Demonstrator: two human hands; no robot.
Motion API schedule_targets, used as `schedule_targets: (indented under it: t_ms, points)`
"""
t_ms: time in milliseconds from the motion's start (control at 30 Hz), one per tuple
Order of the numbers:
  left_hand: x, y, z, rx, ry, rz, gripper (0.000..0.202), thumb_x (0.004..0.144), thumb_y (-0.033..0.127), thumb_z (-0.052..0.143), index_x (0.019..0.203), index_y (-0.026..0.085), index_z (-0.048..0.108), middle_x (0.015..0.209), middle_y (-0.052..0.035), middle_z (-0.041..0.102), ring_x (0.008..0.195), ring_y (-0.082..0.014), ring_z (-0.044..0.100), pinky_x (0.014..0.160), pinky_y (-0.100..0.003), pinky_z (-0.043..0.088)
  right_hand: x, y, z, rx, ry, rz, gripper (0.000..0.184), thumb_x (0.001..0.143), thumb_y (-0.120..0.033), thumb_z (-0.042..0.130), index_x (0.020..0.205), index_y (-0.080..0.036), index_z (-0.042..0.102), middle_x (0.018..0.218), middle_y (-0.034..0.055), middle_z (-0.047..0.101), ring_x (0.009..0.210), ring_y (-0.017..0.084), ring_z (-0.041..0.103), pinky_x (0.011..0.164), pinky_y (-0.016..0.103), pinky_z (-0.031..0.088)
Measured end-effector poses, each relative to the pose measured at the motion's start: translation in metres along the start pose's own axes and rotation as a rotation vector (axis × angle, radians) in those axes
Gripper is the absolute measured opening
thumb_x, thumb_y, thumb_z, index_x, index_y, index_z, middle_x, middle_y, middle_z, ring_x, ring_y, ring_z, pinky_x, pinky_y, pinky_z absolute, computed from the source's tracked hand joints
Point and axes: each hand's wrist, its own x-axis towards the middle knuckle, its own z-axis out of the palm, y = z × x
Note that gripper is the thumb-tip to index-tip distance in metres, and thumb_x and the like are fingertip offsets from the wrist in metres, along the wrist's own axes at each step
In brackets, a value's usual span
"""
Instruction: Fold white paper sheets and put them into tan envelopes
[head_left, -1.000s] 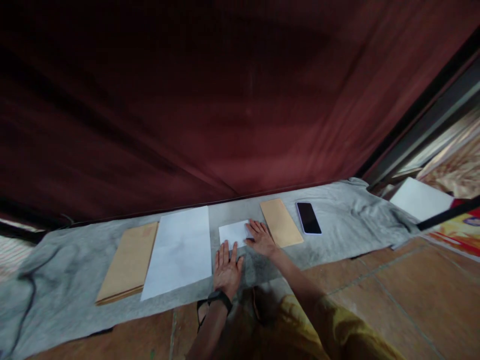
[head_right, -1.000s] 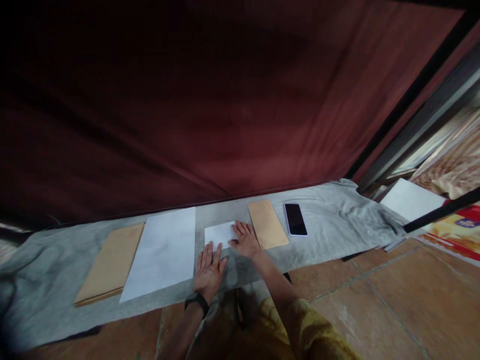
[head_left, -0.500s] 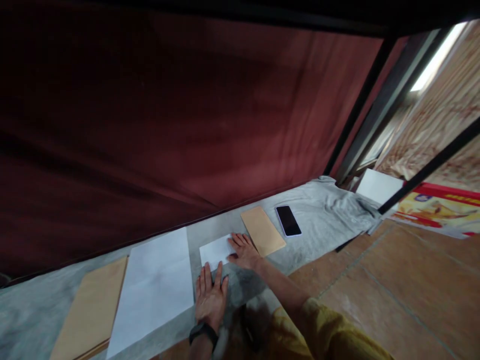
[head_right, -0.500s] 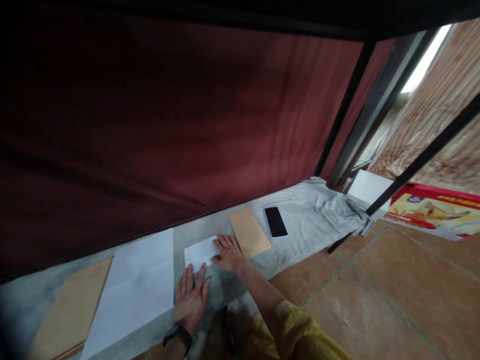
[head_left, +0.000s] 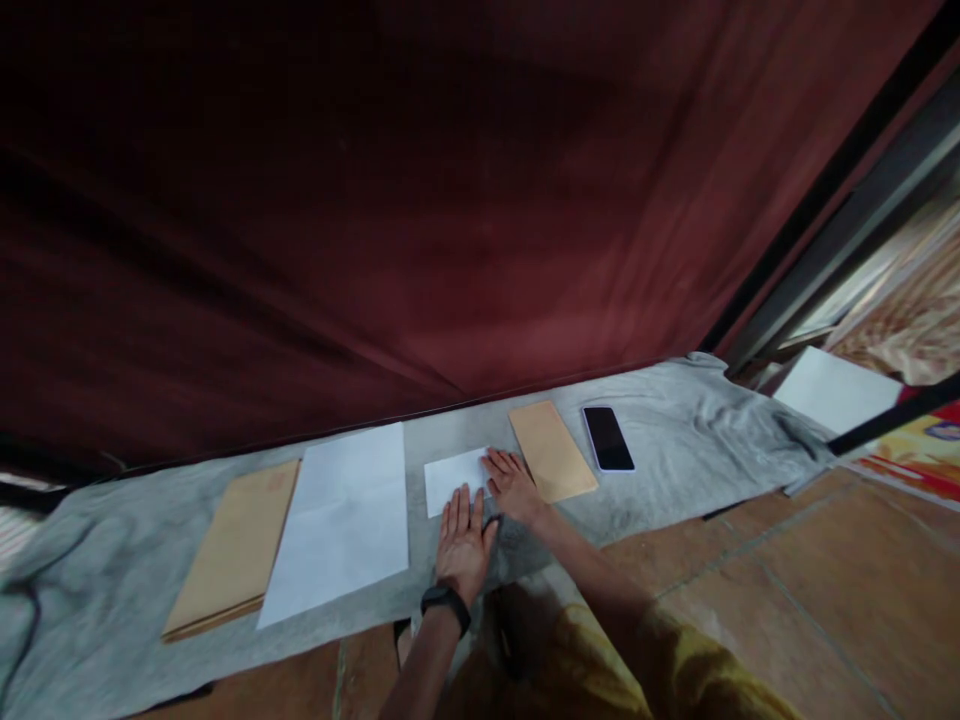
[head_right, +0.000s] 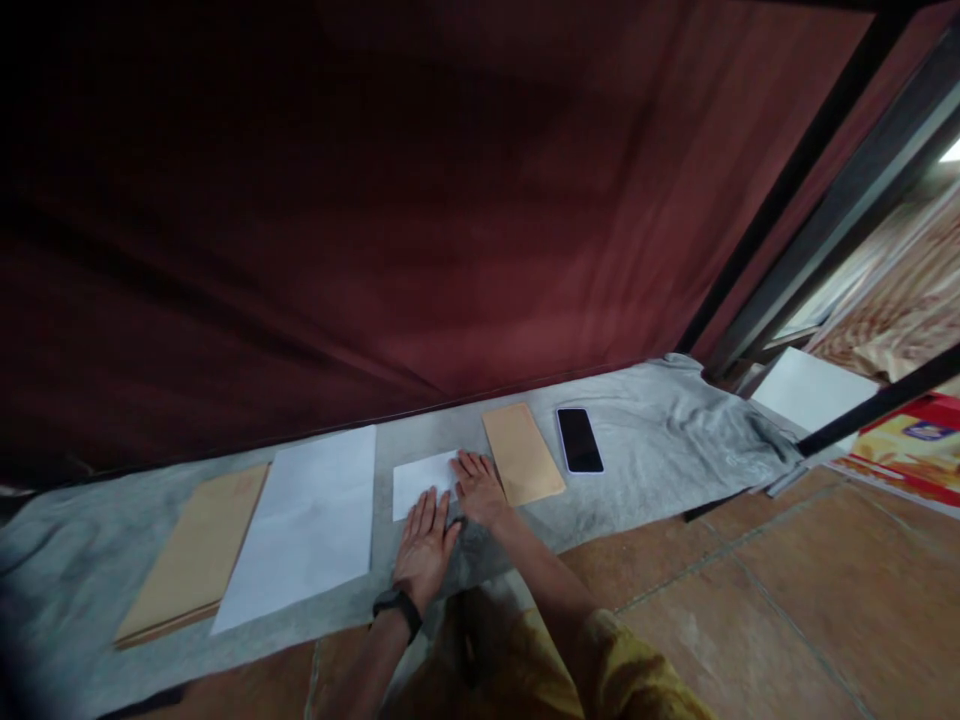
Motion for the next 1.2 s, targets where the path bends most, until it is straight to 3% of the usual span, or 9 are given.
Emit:
schedule_targets:
  t_ms: [233,400,500,667,833,933,1033,1100,1200]
  points:
    - [-0.004,0.004,0.004,-0.002,0.000,-0.014,0.055,0.099,0.042,0.042,0.149,0.019,0.045,0.160,-0.0138,0.036,0.151,-0.0294,0.026,0.120,-0.050,0.031,-0.001,-0.005,-0.005,0.042,0.040,-0.130,0.047,0.099,-0.023,0.043,0.145,-0.019,0.052,0.156,0.0080,0.045,0.144,0.023,0.038,0.120,0.043,0.026]
    - [-0.005,0.005,0.003,-0.037,0.019,-0.025,0.053,0.097,0.040,0.048,0.148,0.026,0.047,0.161,-0.0108,0.034,0.151,-0.0303,0.026,0.120,-0.052,0.032,0.021,0.000,-0.007,0.032,0.003,-0.033,0.050,0.097,-0.020,0.045,0.147,-0.015,0.049,0.154,0.0115,0.046,0.143,0.023,0.040,0.120,0.042,0.028]
    - [-0.005,0.006,0.001,-0.064,0.019,-0.027,0.050,0.097,0.041,0.050,0.146,0.030,0.050,0.162,-0.0092,0.033,0.151,-0.0312,0.025,0.119,-0.054,0.032,0.040,0.005,-0.014,0.068,-0.073,0.039,0.053,0.093,-0.019,0.050,0.147,-0.019,0.050,0.150,0.0104,0.051,0.136,0.023,0.047,0.117,0.044,0.031]
    - [-0.003,0.006,-0.002,-0.092,0.007,-0.033,0.048,0.097,0.042,0.049,0.144,0.031,0.052,0.161,-0.0073,0.036,0.151,-0.0311,0.025,0.119,-0.054,0.032,0.064,0.009,-0.027,0.160,-0.144,0.095,0.044,0.085,-0.014,0.056,0.127,-0.025,0.067,0.134,0.0088,0.063,0.120,0.024,0.058,0.109,0.045,0.040]
    - [-0.005,0.006,-0.003,-0.102,0.000,-0.023,0.049,0.097,0.045,0.049,0.144,0.031,0.052,0.162,-0.0076,0.034,0.151,-0.0313,0.025,0.120,-0.054,0.031,0.078,0.009,-0.038,0.329,-0.159,0.174,0.028,0.076,-0.010,0.062,0.098,-0.020,0.076,0.118,0.0093,0.071,0.112,0.024,0.063,0.105,0.039,0.045]
    - [-0.008,0.004,-0.003,-0.121,0.018,-0.032,0.052,0.098,0.042,0.047,0.149,0.028,0.046,0.163,-0.0083,0.032,0.152,-0.0290,0.024,0.121,-0.051,0.031,0.077,0.012,-0.048,0.488,-0.167,0.249,0.013,0.076,-0.016,0.065,0.084,-0.020,0.075,0.096,0.0058,0.075,0.098,0.023,0.069,0.095,0.035,0.052]
    - [-0.008,0.004,-0.008,-0.142,0.087,-0.061,0.057,0.099,0.034,0.043,0.153,0.019,0.036,0.163,-0.0116,0.031,0.153,-0.0256,0.022,0.122,-0.047,0.030,0.066,0.014,-0.061,0.699,-0.192,0.324,0.011,0.082,-0.028,0.064,0.081,-0.019,0.070,0.068,0.0006,0.071,0.071,0.019,0.070,0.073,0.031,0.059]
    - [-0.005,0.006,-0.015,-0.147,0.147,-0.085,0.058,0.099,0.030,0.041,0.155,0.016,0.032,0.164,-0.0127,0.029,0.153,-0.0249,0.021,0.123,-0.048,0.027,0.054,0.013,-0.069,0.846,-0.192,0.361,0.018,0.085,-0.035,0.061,0.086,-0.018,0.067,0.062,0.0001,0.069,0.060,0.017,0.069,0.062,0.030,0.059]
    - [0.005,0.011,-0.030,-0.150,0.219,-0.083,0.058,0.100,0.028,0.039,0.156,0.019,0.030,0.164,-0.0109,0.028,0.153,-0.0244,0.022,0.123,-0.049,0.026,0.036,0.007,-0.079,1.005,-0.160,0.401,0.023,0.087,-0.039,0.059,0.092,-0.017,0.062,0.066,0.0024,0.070,0.058,0.017,0.069,0.060,0.031,0.060]
